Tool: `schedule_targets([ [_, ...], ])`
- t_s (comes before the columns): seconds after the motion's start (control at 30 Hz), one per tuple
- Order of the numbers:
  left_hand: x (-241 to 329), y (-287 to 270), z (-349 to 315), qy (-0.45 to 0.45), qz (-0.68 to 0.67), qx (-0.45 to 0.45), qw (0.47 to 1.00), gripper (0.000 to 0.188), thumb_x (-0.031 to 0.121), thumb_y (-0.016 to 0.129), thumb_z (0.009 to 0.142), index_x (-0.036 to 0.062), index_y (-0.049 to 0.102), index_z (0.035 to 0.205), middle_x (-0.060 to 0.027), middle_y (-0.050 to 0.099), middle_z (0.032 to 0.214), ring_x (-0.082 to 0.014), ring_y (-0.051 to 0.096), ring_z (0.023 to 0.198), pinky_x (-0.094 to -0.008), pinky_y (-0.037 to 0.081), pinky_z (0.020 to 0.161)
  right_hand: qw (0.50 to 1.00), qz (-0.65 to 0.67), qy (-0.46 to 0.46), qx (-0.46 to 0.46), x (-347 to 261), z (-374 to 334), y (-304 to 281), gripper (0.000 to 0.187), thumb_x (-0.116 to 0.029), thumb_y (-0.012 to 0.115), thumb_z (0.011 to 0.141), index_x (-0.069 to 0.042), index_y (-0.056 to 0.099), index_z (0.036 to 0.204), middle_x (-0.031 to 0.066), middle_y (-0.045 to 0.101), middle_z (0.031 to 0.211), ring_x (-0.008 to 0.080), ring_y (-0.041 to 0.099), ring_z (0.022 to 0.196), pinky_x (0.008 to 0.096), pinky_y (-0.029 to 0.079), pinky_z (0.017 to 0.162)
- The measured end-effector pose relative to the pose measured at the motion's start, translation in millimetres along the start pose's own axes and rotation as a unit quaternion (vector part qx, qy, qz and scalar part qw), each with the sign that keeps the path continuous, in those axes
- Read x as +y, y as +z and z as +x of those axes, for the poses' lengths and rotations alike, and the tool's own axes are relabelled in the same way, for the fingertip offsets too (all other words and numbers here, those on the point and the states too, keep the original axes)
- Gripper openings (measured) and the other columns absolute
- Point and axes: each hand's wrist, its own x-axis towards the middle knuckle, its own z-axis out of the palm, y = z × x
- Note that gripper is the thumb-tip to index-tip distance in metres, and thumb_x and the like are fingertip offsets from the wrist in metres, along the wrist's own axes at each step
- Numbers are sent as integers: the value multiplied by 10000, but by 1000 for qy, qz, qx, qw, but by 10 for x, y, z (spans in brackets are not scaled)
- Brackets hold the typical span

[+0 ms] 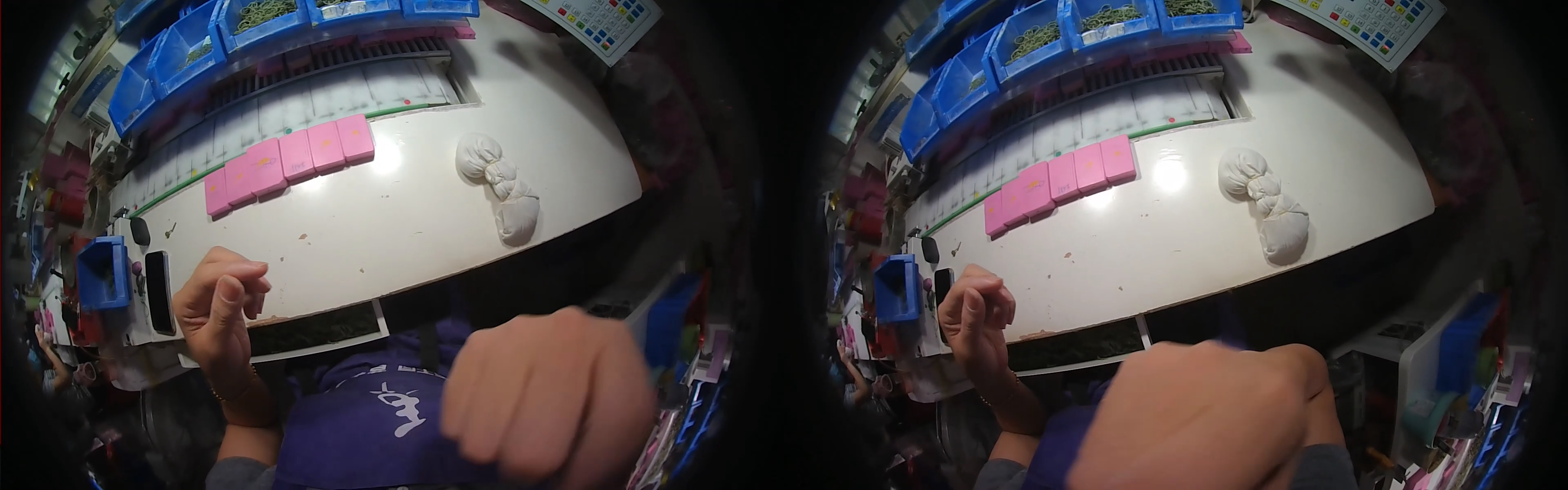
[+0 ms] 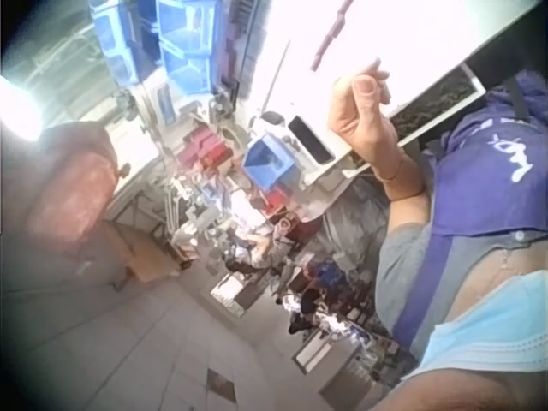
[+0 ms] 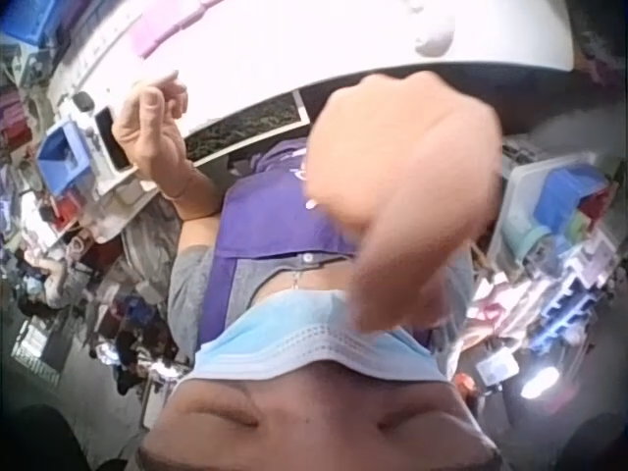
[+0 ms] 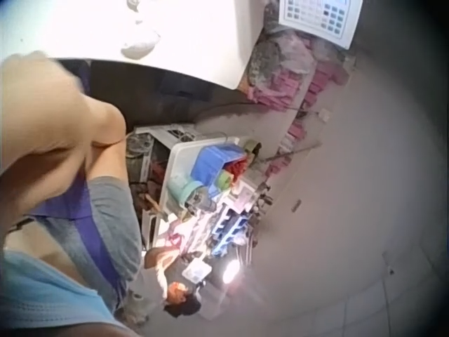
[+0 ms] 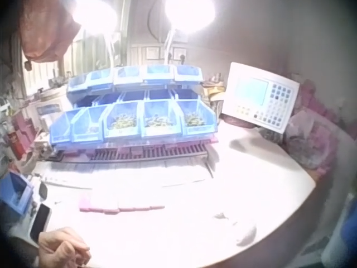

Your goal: Assembling small decorative items by placing artificial leaves and metal components into pink boxes at a production workstation.

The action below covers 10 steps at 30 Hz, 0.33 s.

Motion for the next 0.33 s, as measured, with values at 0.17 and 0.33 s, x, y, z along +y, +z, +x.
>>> schedule_targets([
  [0.17, -73, 69, 19, -35, -12, -43, 998, 298, 239, 632, 956, -48, 709, 932, -91, 603, 732, -96, 486, 598, -216, 346, 532, 999, -19, 10, -39, -458, -85, -256, 107, -69, 572, 942, 1, 510, 890, 94, 436, 491, 130, 314, 336, 285, 195, 329],
  [0.33, -132, 0, -10, -63, 10, -50, 997, 278, 236, 654, 946, -33, 722, 951, -93, 623, 748, -106, 513, 616, -224, 371, 546, 997, -18, -77, -24, -617, -187, -295, 128, -135, 528, 988, -23, 485, 946, 72, 432, 492, 106, 275, 319, 292, 167, 278],
])
